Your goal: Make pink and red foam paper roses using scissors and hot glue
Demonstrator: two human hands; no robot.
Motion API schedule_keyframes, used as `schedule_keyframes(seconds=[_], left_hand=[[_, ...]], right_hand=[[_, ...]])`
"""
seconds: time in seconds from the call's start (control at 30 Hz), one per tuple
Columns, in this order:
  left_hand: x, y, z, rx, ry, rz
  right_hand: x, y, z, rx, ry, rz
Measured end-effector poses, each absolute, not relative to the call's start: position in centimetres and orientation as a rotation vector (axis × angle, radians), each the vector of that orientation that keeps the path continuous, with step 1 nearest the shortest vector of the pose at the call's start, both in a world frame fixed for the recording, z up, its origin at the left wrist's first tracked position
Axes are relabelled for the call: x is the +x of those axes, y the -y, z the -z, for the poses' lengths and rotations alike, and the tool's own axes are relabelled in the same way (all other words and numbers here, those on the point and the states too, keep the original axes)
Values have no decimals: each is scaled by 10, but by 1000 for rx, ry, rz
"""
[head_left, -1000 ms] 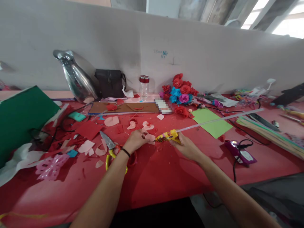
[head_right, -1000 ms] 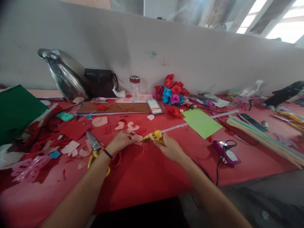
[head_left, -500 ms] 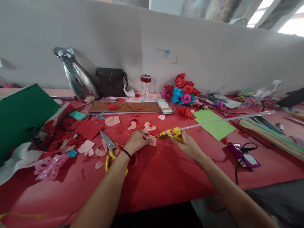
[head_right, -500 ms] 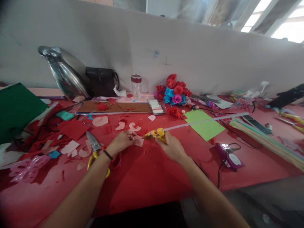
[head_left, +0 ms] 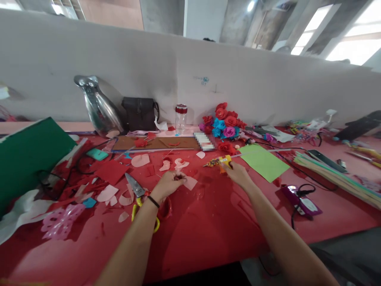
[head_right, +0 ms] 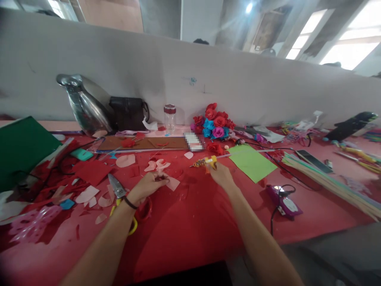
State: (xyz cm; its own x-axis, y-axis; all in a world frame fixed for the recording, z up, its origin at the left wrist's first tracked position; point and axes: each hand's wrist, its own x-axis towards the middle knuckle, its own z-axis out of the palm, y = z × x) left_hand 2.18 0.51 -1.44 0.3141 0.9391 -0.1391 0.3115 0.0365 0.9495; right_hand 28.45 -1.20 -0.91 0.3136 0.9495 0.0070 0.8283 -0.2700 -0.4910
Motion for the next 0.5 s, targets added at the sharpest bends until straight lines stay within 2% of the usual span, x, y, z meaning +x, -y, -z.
schedule_keyframes(seconds=[0.17,0.33,0.4,0.5], left_hand=[[15,-5,4,1556,-1126,-785],[20,-3,8,1567,-1116,-832],[23,-1,8,1601,-1090,-855],[24,2,5,1626,-1069,-872]], right_hand=[[259,24,-7,-2058,1641,-156],[205,30,-27,-1628,2073,-481],[191,28,-30,-1601,2151,-613],[187,22,-32,-1705,2122,-637]])
